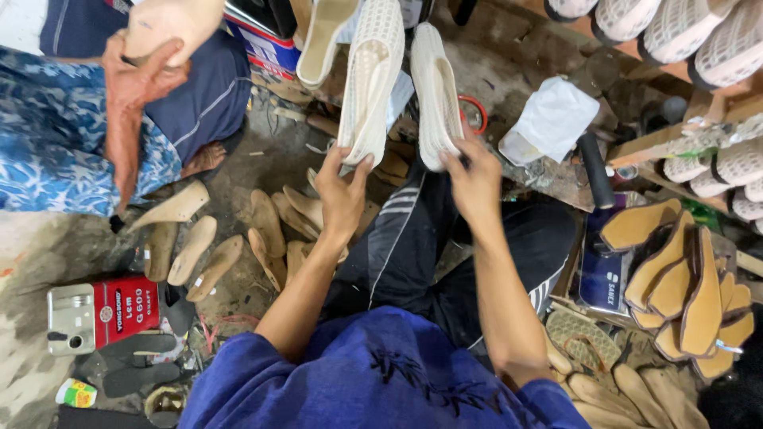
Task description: The person sits on the floor in a shoe workshop and applies small adhesive labels to the insoles of white slip-on shoes. They peel labels from a sheet, place them inside the shoes, and occasionally inspect the placement. The person also handles wooden shoe lasts and a black shoe during the process.
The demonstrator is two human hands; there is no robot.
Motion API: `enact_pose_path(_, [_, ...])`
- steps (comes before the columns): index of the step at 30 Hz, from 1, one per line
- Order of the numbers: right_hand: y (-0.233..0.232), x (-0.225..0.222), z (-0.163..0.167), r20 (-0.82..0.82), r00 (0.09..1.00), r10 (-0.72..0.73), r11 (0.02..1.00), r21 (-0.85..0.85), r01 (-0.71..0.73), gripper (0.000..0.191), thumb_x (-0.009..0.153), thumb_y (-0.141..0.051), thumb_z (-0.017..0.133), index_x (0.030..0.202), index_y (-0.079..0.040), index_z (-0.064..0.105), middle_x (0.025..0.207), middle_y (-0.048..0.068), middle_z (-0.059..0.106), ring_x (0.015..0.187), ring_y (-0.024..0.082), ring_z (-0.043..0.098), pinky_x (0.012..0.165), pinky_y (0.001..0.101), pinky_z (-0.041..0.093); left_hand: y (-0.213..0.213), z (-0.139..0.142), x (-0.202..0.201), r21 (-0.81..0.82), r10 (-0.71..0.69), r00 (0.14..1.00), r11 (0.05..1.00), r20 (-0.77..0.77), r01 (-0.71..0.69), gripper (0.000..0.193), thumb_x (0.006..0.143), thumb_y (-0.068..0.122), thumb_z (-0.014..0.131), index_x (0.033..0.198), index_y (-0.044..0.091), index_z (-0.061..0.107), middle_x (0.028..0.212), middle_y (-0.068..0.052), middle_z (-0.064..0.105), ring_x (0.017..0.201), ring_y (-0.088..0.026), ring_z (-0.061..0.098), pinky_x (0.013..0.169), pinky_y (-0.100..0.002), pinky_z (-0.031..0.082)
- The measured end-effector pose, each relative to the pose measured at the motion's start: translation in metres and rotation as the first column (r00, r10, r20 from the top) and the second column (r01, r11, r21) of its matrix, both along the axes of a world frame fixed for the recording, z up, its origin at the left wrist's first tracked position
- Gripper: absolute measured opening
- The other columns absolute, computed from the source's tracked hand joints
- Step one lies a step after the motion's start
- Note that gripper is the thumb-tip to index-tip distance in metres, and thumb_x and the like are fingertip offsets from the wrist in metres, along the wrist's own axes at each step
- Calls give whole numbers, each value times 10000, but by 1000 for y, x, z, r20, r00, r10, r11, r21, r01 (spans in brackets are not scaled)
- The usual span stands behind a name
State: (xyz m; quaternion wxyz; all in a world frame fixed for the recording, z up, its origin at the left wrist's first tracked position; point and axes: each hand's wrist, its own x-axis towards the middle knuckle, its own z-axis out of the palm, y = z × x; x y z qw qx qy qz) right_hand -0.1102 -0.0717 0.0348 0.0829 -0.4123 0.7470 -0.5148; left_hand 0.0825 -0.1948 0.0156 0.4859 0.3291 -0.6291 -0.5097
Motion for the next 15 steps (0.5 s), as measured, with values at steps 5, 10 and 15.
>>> enact_pose_path(5, [25,22,94,630,756,178,976,-210,-54,338,886,45,706,1220,90,680,1395,180,652,1085,190,698,902,315,602,-26,76,32,41,18,999,999,-35,-17,211,964,18,721,1137,-35,613,988,-46,670,880,-83,618,741,-267,540])
enact_pose_path(10, [-54,6,138,361,868,340,905,-376,-198,495,949,72,703,1432,78,596,1233,118,678,1081,149,675,968,269,577,-101,128,3,-325,92,994,943,63,-67,233,986,46,775,1141,-19,613,911,-103,688,831,-123,627,738,-310,534])
enact_pose_path(15, [-193,-59,129,-233,966,115,887,-414,-205,294,954,-67,790,1188,82,693,1016,108,731,836,137,640,754,325,541,-171,134,-64,-532,182,983,830,-28,-169,318,923,55,816,1146,-21,603,949,-192,674,775,-291,611,722,-383,502])
